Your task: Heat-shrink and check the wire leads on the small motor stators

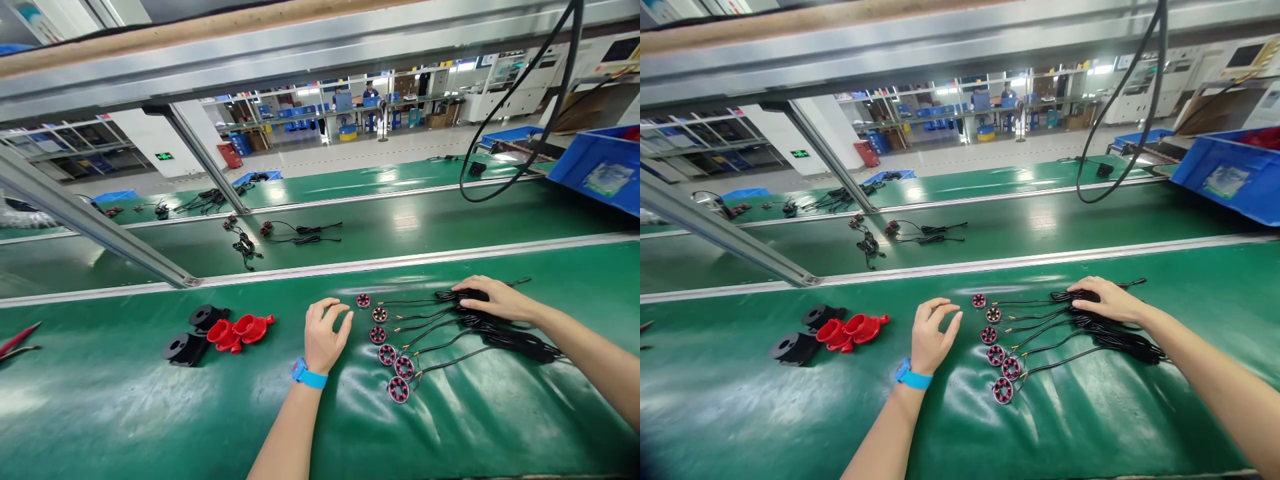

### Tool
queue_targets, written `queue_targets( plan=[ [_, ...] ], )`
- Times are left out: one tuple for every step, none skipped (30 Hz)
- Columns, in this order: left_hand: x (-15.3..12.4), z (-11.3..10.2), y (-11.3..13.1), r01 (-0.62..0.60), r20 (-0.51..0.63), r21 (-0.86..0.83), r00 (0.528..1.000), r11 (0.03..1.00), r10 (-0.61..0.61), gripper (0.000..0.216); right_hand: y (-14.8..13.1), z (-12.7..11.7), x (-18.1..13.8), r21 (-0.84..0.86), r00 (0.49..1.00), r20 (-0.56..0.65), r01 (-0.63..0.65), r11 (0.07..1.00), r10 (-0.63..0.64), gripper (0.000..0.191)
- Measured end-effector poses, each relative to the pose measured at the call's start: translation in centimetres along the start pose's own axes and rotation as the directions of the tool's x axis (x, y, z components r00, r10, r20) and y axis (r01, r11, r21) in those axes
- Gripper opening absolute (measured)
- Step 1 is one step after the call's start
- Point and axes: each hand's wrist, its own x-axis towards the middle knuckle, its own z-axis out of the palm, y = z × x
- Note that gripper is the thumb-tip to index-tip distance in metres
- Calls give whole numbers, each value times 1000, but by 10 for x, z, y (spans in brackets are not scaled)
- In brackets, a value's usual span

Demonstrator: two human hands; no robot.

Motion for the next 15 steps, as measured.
queue_targets(
  plan=[
    [0, 0, -1, 10, 0, -7, 1000, 1000, -10, 9, 2, -1, -9, 1, 999, 42, -19, 1000, 19, 67],
    [0, 1, -2, 18, 0, -13, 1000, 1000, -18, 10, 4, -3, -18, -4, 995, 96, -31, 1000, 31, 81],
    [0, 1, -3, 27, 1, -19, 1000, 999, -27, 11, 5, -3, -27, -19, 987, 155, -37, 999, 40, 98],
    [0, 1, -3, 34, 1, -23, 999, 999, -34, 11, 5, -3, -34, -47, 977, 206, -42, 998, 51, 115],
    [0, 2, -3, 39, 2, -25, 999, 999, -39, 12, 5, -2, -40, -82, 967, 245, -46, 996, 65, 129],
    [0, 2, -3, 43, 3, -24, 999, 999, -43, 12, 4, -1, -44, -119, 961, 265, -49, 992, 79, 138],
    [0, 2, -3, 45, 4, -22, 999, 999, -45, 12, 3, 1, -47, -148, 961, 263, -49, 988, 87, 141],
    [0, 3, -3, 46, 4, -19, 999, 999, -46, 12, 2, 2, -48, -164, 967, 240, -45, 985, 84, 139],
    [0, 3, -3, 47, 3, -17, 999, 999, -46, 12, 2, 4, -48, -166, 976, 206, -34, 985, 68, 133],
    [0, 3, -3, 46, 4, -17, 999, 999, -46, 12, 2, 5, -46, -161, 985, 170, -16, 987, 43, 126],
    [0, 3, -3, 46, 7, -18, 999, 999, -46, 12, 1, 5, -44, -154, 990, 141, 3, 988, 19, 118],
    [0, 3, -4, 45, 9, -20, 999, 999, -45, 13, 0, 6, -42, -151, 993, 121, 15, 988, 3, 111],
    [0, 3, -4, 45, 11, -21, 999, 999, -44, 13, -1, 6, -40, -154, 994, 111, 20, 988, -2, 106],
    [0, 3, -4, 43, 11, -21, 999, 999, -43, 13, -3, 5, -38, -159, 994, 107, 17, 987, 0, 103],
    [1, 3, -5, 37, 10, -17, 999, 999, -37, 14, -6, 5, -37, -162, 995, 102, 9, 987, 7, 101]
  ],
)
